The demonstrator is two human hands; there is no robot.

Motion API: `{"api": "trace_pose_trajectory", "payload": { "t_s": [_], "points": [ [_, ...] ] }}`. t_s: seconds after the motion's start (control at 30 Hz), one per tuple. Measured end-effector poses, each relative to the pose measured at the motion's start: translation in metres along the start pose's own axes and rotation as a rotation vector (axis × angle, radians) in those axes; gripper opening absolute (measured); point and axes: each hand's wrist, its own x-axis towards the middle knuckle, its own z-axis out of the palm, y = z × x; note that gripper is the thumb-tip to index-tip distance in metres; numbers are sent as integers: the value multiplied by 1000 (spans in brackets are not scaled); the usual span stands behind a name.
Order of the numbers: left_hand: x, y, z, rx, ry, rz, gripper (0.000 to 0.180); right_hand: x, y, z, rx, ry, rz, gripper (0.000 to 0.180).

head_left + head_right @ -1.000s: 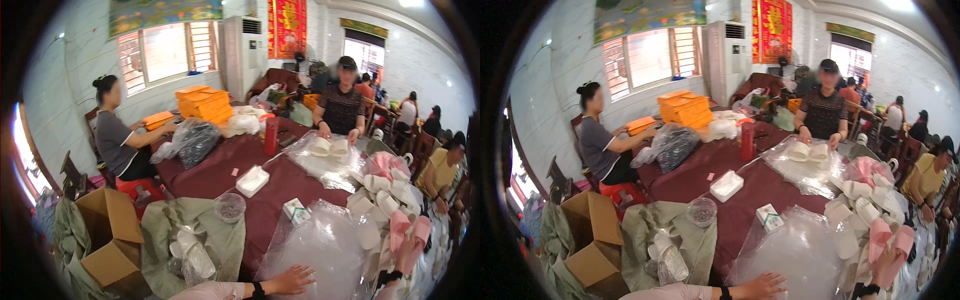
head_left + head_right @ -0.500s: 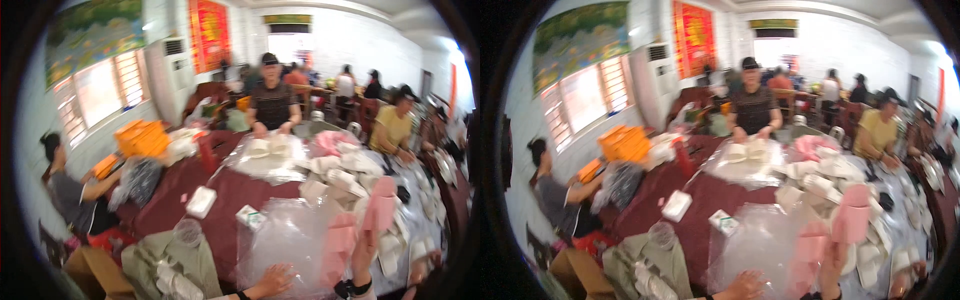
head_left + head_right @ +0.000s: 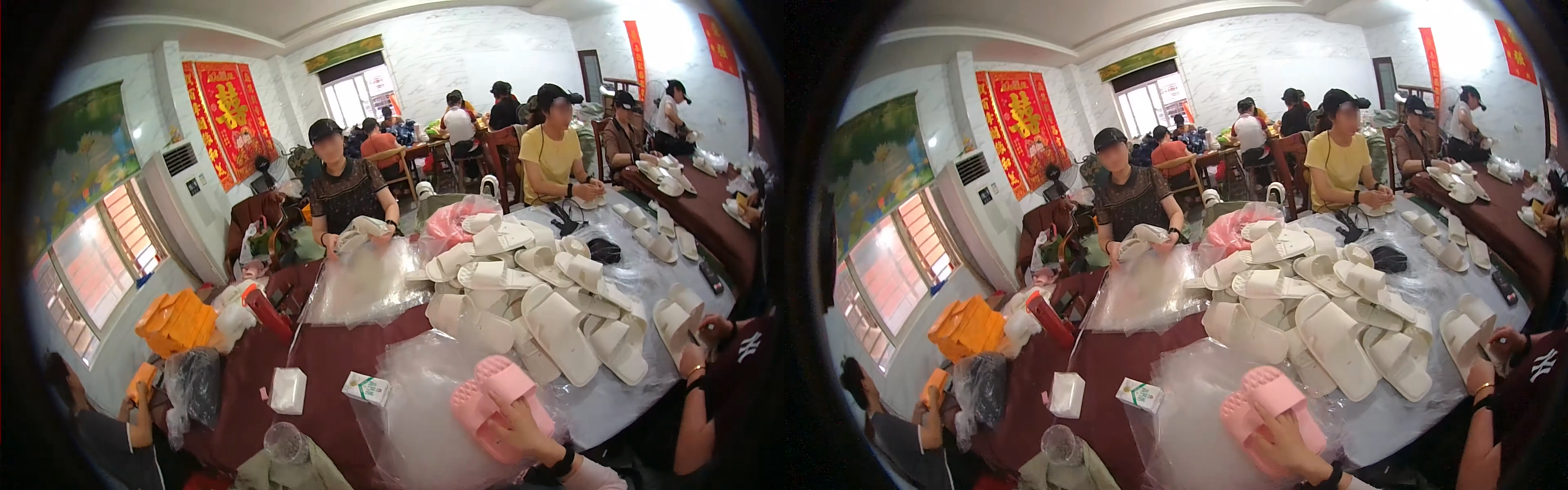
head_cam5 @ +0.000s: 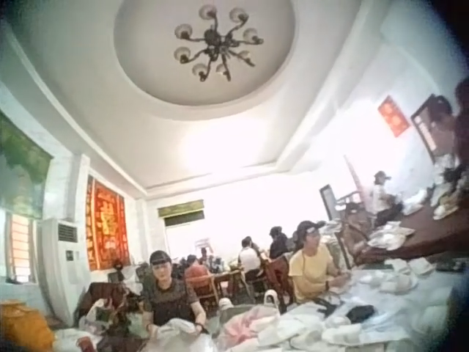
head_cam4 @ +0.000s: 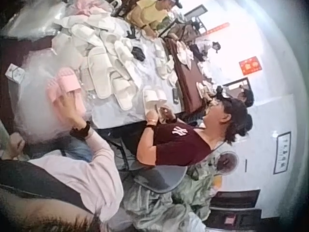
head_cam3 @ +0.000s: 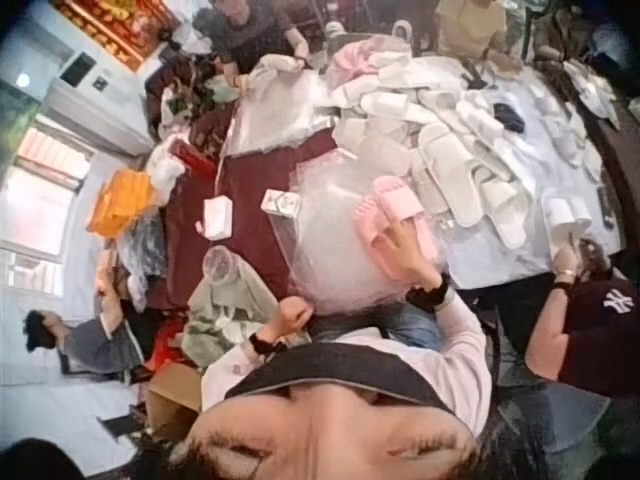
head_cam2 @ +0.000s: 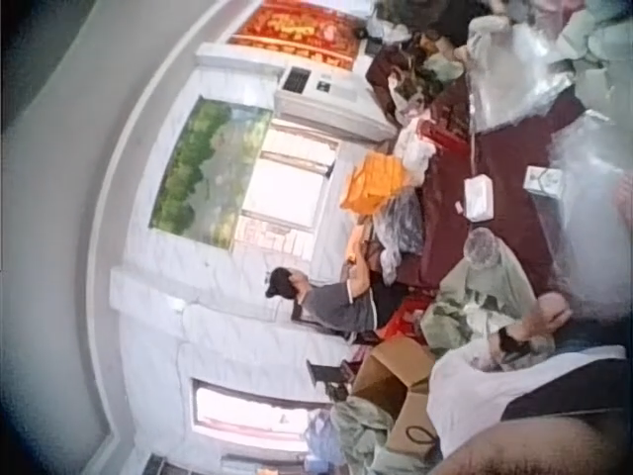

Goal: The recorder and several other workers are packaging plastic slippers into clear plastic bags and then into larger sacks or boxes.

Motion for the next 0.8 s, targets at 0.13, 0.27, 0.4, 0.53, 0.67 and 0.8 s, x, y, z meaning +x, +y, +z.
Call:
{"api": "trace_pose_trajectory", "payload": {
  "t_s": [0.13, 0.27, 0.4, 0.53, 0.67, 0.8],
  "points": [
    [-80, -65, -8, -1, -379, -157, 13, -5, -7, 12, 63, 42, 189, 57],
    [-78, -74, -21, -27, -380, -165, 13, -7, -10, 13, -139, 34, 180, 52],
    [-71, -82, -23, -70, -372, -167, 13, -5, -3, 8, -324, 7, 112, 50],
    [-67, -93, -22, -120, -353, -174, 12, -7, 8, 16, -433, 69, 74, 50],
    [-62, -102, -16, -191, -346, -167, 12, -7, 3, 8, -478, 66, 45, 49],
    [-55, -111, -7, -273, -360, -159, 12, -8, 11, 13, -550, 68, 70, 44]
  ]
}}
